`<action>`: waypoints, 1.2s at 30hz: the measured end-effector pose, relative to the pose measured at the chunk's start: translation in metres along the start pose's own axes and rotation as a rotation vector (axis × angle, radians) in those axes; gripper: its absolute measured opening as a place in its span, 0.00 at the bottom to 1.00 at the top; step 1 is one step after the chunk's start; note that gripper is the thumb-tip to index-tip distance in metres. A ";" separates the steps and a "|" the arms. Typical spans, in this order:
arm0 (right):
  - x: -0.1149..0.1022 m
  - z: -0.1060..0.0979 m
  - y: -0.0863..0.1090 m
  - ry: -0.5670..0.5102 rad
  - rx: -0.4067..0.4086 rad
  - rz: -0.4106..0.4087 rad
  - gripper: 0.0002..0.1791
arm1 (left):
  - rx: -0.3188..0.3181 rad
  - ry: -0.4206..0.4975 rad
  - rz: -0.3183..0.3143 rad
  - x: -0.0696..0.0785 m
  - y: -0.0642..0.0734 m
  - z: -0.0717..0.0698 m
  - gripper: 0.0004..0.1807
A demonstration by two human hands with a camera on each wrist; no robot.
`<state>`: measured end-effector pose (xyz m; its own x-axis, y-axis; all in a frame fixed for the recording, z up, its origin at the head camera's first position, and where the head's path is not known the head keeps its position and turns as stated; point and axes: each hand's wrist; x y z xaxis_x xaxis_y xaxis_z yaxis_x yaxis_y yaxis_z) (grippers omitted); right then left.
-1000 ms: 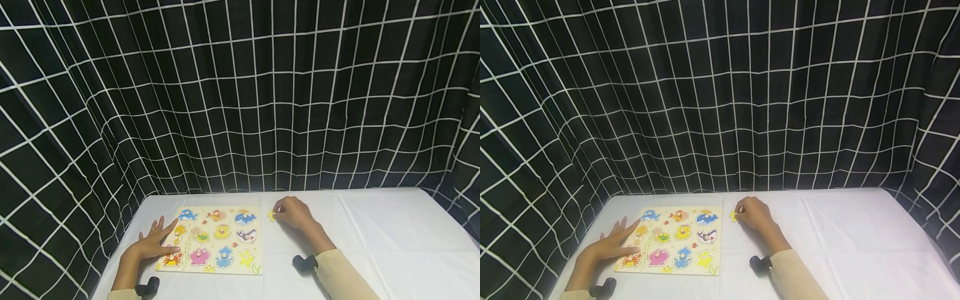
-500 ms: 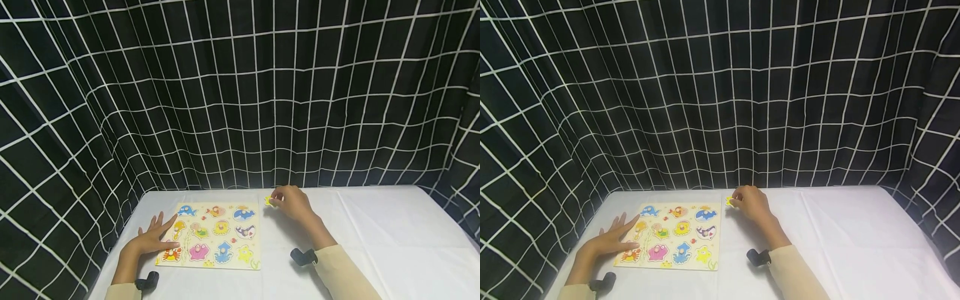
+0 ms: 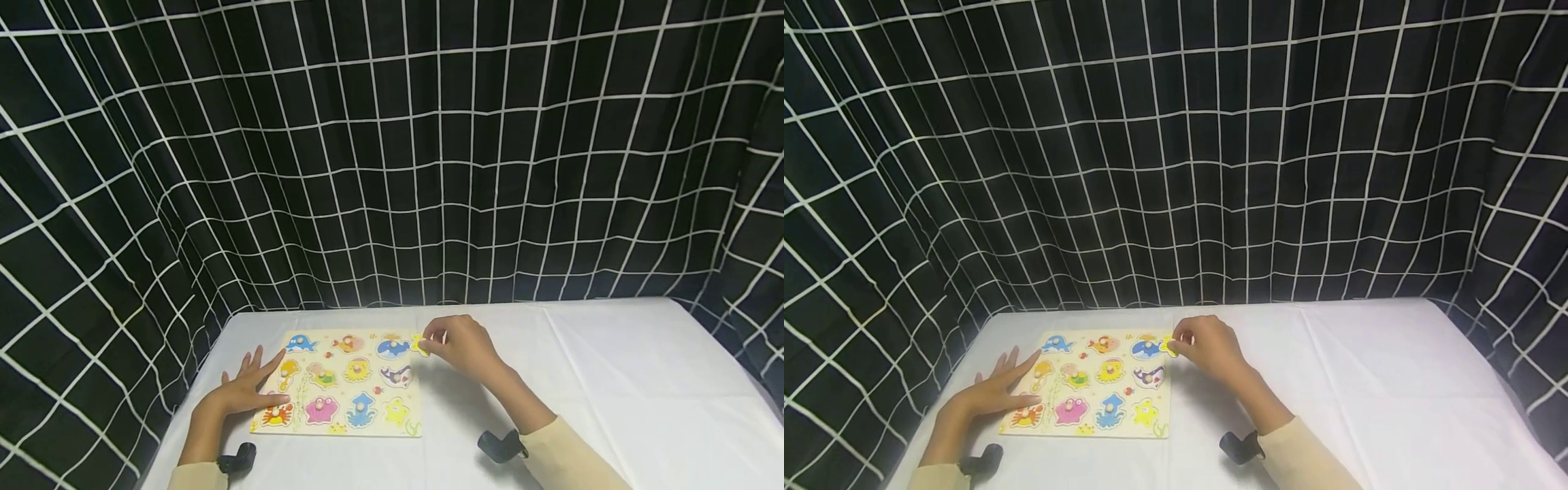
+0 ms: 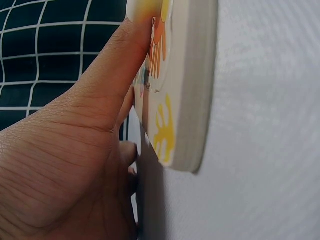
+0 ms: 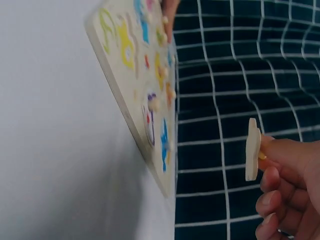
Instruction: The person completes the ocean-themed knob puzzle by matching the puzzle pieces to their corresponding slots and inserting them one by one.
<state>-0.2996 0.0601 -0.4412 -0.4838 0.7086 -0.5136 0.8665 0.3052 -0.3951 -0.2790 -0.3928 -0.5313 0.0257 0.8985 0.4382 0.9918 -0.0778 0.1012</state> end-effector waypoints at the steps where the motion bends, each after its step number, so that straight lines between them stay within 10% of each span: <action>1: -0.003 0.001 0.002 0.005 -0.007 -0.004 0.06 | 0.003 -0.003 0.000 0.001 0.000 0.000 0.63; 36: -0.038 0.041 0.043 0.018 -0.275 -0.156 0.07 | 0.005 -0.003 -0.010 0.004 0.003 -0.003 0.64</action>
<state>-0.2491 0.0199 -0.4694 -0.6137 0.6499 -0.4483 0.7837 0.5701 -0.2465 -0.2767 -0.3903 -0.5265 0.0164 0.9006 0.4343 0.9927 -0.0666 0.1007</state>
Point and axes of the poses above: each hand's wrist, its own y-axis away from the middle knuckle, its own z-axis out of the palm, x = y × z, and after that the axes turned 4 degrees about x, right-handed
